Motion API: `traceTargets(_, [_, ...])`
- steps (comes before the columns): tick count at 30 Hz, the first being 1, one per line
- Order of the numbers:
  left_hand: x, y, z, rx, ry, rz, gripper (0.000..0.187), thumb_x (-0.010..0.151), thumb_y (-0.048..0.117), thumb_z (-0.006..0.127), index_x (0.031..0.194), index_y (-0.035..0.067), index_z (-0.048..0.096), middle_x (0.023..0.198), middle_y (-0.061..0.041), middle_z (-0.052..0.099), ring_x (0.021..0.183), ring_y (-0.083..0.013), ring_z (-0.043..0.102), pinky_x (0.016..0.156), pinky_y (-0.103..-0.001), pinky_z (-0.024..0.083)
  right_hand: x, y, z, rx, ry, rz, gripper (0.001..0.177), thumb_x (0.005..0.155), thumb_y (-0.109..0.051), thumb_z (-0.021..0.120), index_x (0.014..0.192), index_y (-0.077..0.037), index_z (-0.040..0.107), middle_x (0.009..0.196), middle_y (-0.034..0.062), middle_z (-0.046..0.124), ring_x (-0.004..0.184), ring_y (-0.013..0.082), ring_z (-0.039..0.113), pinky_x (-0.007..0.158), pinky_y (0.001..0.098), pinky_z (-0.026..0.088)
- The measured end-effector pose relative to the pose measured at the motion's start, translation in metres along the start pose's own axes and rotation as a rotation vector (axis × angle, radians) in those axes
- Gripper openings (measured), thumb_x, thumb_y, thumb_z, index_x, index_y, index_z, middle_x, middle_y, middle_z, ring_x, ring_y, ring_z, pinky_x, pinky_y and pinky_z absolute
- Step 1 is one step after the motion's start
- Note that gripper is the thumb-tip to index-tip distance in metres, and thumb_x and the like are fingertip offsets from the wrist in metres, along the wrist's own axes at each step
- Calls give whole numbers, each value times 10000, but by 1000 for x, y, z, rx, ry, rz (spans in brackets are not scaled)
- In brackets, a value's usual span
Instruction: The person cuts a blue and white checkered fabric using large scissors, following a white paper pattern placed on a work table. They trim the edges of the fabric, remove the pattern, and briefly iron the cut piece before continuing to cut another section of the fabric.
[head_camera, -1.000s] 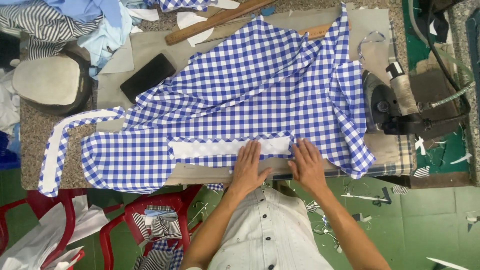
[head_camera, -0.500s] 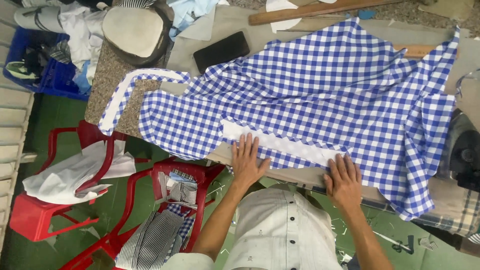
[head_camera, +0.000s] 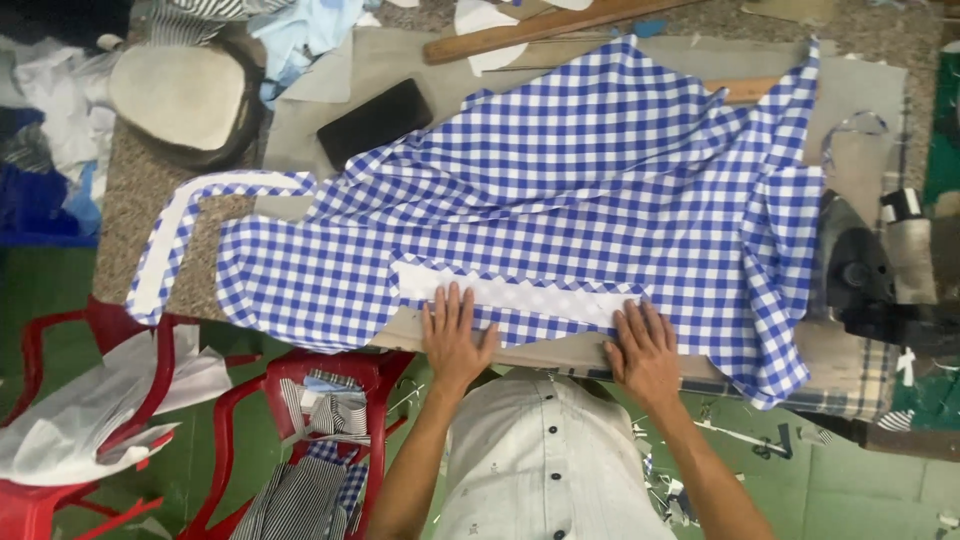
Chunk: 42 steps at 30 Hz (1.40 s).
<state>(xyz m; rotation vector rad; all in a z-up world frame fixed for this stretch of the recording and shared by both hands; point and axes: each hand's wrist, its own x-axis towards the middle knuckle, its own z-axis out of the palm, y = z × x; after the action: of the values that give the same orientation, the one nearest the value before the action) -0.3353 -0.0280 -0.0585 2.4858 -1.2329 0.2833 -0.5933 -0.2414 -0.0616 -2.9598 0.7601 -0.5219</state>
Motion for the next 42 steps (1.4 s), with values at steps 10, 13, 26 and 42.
traceTargets(10, [-5,2,-5,-22,-76,0,675,953,556,517,1481,136,536,1664,-169,338,1569,-363,204,1242,-569,98,7,-3,-10,-3,-7,40,543,1009,-509,490,1407,-167,628,1535,73,560,1463,305,460,1191,480,351])
traceTargets(13, [-1,6,-8,18,12,25,669,919,507,576,1463,116,573,1595,-186,456,1516,-380,346,1216,-577,200,7,-3,-10,40,-19,67,553,1019,-508,474,1425,-161,616,1533,95,552,1482,326,428,1207,503,312])
traceTargets(26, [-8,4,-5,30,20,6,739,985,551,470,1573,108,409,1660,-177,338,1551,-369,298,1262,-582,207,102,51,-31,344,174,159,342,996,-176,631,1269,29,653,1290,206,687,1247,345,604,1087,484,470])
traceTargets(42, [-14,-5,14,126,-125,-93,846,964,660,289,1629,146,189,1734,-112,103,1607,-297,100,1291,-526,75,277,175,46,167,41,196,154,887,-22,654,750,-46,720,689,109,652,657,289,540,602,434,446])
